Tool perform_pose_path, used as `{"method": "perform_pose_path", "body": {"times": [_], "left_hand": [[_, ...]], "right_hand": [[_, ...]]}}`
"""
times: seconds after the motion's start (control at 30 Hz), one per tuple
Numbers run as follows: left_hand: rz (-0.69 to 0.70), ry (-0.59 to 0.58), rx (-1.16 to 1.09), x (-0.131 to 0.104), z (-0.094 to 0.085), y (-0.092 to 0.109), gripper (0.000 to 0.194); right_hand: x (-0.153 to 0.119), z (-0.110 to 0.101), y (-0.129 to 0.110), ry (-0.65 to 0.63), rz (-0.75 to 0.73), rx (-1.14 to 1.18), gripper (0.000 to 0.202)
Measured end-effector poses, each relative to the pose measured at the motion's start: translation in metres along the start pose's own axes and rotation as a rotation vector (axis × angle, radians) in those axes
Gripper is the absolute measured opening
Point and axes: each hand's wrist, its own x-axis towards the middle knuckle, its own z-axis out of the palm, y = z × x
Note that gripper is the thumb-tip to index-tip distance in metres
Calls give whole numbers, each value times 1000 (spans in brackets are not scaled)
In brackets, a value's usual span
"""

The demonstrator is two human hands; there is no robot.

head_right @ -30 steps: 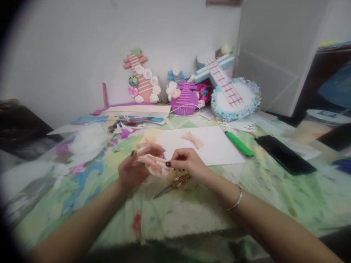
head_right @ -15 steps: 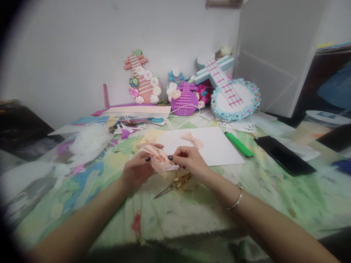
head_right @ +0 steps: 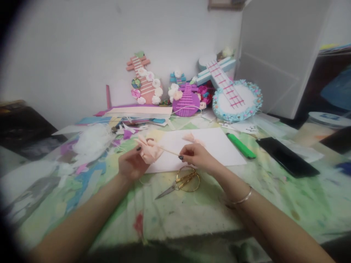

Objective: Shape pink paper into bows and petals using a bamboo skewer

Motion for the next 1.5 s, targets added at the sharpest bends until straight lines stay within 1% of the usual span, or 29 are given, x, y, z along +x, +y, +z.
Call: {"method": "perform_pose_path", "body": {"times": [0.1,0.17,0.2,0.27,0.33,0.4,0.47,0.53,0.57,0.63,0.77,1.07,1.13,1.23,1.33,1.4,1.5], "left_hand": [[-58,63,-14,0,-1,-1,29],[-98,102,11,-1,1,-5,28],[-121,88,37,-1,3,-8,24],[-165,-10,105,-3,7,-14,16],[-197,-120,167,-6,12,-20,15],[-246,-156,210,-8,15,-25,20],[-285,-157,243,-9,17,-29,24],[-301,-164,266,-9,17,-32,24],[-308,-167,271,-9,16,-34,23],[-316,-165,271,-9,16,-35,23],[-331,-139,270,-9,15,-34,28],[-330,-129,289,-10,15,-34,27],[-307,-134,291,-10,17,-33,27],[-256,-127,331,-11,19,-31,27],[-185,-75,431,-10,20,-31,26],[-151,-34,495,-10,20,-31,26],[-127,17,526,-9,18,-32,22]], "right_hand": [[1,-15,0,-7,31,-125,14],[3,-21,2,66,17,-168,14],[3,-22,3,123,-8,-186,15],[3,-20,4,240,-72,-205,18],[1,-11,3,290,-122,-166,20],[-3,0,-2,214,-189,-96,23],[-6,10,-7,110,-224,-73,27],[-9,17,-11,12,-260,-39,26],[-10,19,-12,-17,-268,-27,25],[-10,21,-11,-13,-259,-17,25],[-9,20,-7,53,-242,-6,24],[-9,21,-5,45,-235,15,26],[-9,21,-5,41,-241,21,26],[-9,21,-5,68,-244,1,24],[-9,22,-5,82,-246,-31,21],[-10,23,-6,62,-232,-47,19],[-10,22,-7,32,-204,-42,15]]}}
